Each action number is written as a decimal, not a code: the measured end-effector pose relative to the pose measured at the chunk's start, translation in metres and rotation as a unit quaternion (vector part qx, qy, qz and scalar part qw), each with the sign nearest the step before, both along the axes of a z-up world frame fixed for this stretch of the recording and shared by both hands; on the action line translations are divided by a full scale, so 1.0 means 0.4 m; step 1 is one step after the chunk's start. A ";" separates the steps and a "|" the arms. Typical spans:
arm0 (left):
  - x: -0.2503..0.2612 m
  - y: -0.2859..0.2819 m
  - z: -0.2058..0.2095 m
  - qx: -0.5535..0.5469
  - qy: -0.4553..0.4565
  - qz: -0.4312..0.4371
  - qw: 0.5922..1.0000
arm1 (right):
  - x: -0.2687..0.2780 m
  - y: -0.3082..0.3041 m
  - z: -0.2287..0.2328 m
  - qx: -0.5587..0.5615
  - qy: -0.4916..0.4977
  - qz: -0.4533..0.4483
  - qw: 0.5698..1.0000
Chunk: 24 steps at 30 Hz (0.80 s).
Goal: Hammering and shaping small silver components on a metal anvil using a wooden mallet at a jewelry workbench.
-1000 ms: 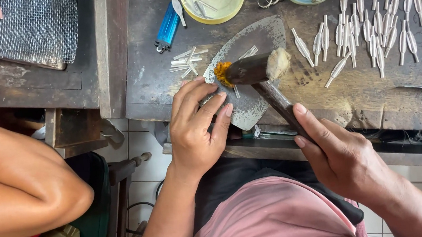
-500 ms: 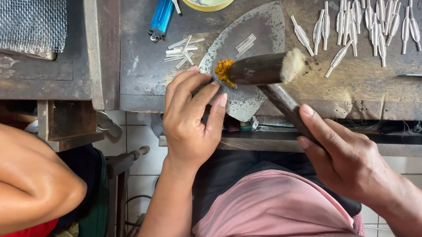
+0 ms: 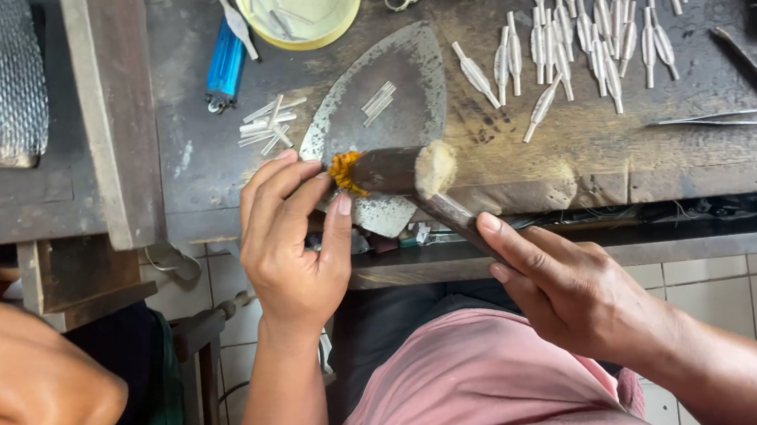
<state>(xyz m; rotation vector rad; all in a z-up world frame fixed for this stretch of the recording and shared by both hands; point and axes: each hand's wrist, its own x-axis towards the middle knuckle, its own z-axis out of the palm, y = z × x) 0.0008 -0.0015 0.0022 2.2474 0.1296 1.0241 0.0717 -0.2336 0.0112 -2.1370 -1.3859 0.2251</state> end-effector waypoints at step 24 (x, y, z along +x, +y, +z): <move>-0.022 -0.017 0.005 0.143 0.035 -0.172 0.974 | 0.199 0.151 0.050 0.178 0.472 0.012 0.863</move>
